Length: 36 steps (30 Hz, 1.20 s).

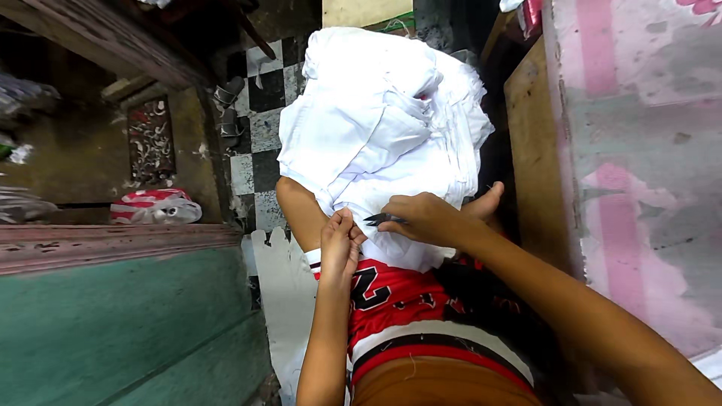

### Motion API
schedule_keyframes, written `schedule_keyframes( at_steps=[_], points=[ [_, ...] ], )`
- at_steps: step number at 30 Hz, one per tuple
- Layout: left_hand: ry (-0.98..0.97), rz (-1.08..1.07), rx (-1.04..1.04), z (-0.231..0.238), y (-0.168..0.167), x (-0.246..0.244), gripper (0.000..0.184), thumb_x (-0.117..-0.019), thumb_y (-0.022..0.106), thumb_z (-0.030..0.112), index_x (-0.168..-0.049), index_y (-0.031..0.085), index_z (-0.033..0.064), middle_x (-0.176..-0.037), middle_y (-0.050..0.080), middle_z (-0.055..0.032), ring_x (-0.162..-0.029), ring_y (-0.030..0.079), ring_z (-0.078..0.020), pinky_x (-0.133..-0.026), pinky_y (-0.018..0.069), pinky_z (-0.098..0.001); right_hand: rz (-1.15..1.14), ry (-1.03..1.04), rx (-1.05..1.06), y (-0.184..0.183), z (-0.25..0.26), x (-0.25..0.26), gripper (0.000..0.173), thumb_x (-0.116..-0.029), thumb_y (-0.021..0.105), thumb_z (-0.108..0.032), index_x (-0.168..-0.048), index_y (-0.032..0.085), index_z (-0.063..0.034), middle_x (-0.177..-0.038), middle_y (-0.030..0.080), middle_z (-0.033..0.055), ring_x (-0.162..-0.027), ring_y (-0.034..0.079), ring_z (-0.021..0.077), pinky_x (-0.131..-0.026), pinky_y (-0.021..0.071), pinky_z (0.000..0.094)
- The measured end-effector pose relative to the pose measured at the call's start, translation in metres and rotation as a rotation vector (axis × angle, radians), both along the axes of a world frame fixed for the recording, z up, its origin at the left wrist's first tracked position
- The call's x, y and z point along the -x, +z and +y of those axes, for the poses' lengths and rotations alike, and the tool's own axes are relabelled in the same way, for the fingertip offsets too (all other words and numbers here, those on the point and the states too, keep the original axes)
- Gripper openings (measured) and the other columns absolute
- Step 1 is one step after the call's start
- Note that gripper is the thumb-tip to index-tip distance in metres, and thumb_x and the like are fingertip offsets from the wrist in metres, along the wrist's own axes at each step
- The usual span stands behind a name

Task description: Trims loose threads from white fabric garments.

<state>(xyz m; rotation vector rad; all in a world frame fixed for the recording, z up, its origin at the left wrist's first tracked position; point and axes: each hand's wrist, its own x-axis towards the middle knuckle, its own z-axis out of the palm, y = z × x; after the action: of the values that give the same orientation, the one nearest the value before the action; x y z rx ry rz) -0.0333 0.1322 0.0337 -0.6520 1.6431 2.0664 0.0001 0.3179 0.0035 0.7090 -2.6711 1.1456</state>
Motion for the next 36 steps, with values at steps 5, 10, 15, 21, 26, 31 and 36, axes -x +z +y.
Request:
schedule_keyframes(
  at_steps=[5, 10, 15, 21, 26, 31, 36],
  points=[
    [-0.011, 0.016, 0.004, -0.001, 0.0, -0.001, 0.022, -0.1104, 0.04, 0.01, -0.095, 0.056, 0.0082, -0.064, 0.058, 0.0031, -0.051, 0.057, -0.0032, -0.054, 0.0544, -0.0182, 0.05, -0.013, -0.022, 0.001, -0.001, 0.001, 0.031, -0.1013, 0.062, -0.027, -0.088, 0.072, -0.0005, -0.072, 0.063, 0.0094, -0.057, 0.063, 0.0217, -0.048, 0.0488, 0.0365],
    [-0.005, 0.048, 0.008, -0.002, 0.001, -0.001, 0.023, -0.1105, 0.04, 0.01, -0.094, 0.056, 0.0087, -0.063, 0.057, 0.0033, -0.049, 0.055, -0.0028, -0.052, 0.0525, -0.0171, 0.058, -0.064, 0.075, 0.005, 0.011, 0.002, 0.038, -0.0972, 0.062, -0.038, -0.086, 0.071, -0.0038, -0.07, 0.064, 0.0052, -0.058, 0.061, 0.0165, -0.047, 0.0469, 0.0345],
    [-0.035, 0.128, 0.054, -0.001, 0.003, -0.005, 0.02, -0.1104, 0.04, 0.009, -0.098, 0.056, 0.0081, -0.064, 0.059, 0.003, -0.05, 0.057, -0.0036, -0.053, 0.0542, -0.0191, 0.017, -0.162, 0.055, 0.01, 0.0, -0.001, 0.046, -0.0838, 0.073, -0.05, -0.08, 0.066, -0.0055, -0.063, 0.059, 0.0042, -0.054, 0.059, 0.0173, -0.045, 0.0412, 0.0354],
    [-0.258, 0.534, 0.343, -0.013, -0.019, -0.018, 0.01, -0.1042, 0.05, 0.004, -0.109, 0.058, 0.0072, -0.067, 0.062, 0.0086, -0.059, 0.063, -0.0013, -0.062, 0.0584, -0.0221, -0.211, -0.223, 0.343, 0.007, -0.008, 0.001, 0.026, -0.0946, 0.07, -0.02, -0.116, 0.071, -0.0054, -0.058, 0.05, 0.0002, -0.046, 0.043, 0.0109, -0.045, 0.0379, 0.0289],
    [-0.344, 0.644, 0.429, -0.017, -0.029, -0.025, 0.013, -0.1032, 0.05, 0.004, -0.108, 0.062, 0.0013, -0.071, 0.062, 0.0075, -0.062, 0.062, 0.0019, -0.064, 0.0562, -0.0184, -0.274, -0.166, 0.481, 0.002, -0.013, 0.005, 0.02, -0.0953, 0.072, -0.017, -0.111, 0.076, -0.0061, -0.074, 0.068, 0.0032, -0.056, 0.052, 0.0072, -0.052, 0.0445, 0.0261],
    [-0.331, 0.602, 0.411, -0.017, -0.028, -0.026, 0.013, -0.1038, 0.049, 0.003, -0.108, 0.061, 0.002, -0.071, 0.062, 0.0068, -0.062, 0.063, -0.0001, -0.065, 0.0581, -0.0206, -0.177, -0.168, 0.363, -0.002, -0.015, 0.006, 0.015, -0.0991, 0.065, -0.019, -0.098, 0.075, -0.0068, -0.071, 0.066, 0.0028, -0.059, 0.059, 0.0105, -0.054, 0.0481, 0.03],
    [-0.312, 0.563, 0.389, -0.016, -0.029, -0.025, 0.012, -0.104, 0.049, 0.004, -0.108, 0.061, 0.0019, -0.07, 0.062, 0.0064, -0.061, 0.063, -0.0014, -0.064, 0.0584, -0.0222, -0.148, -0.179, 0.333, 0.005, -0.011, 0.004, 0.016, -0.0989, 0.061, -0.017, -0.101, 0.072, -0.0058, -0.067, 0.061, 0.0022, -0.054, 0.055, 0.0103, -0.05, 0.0458, 0.0297]
  ],
)
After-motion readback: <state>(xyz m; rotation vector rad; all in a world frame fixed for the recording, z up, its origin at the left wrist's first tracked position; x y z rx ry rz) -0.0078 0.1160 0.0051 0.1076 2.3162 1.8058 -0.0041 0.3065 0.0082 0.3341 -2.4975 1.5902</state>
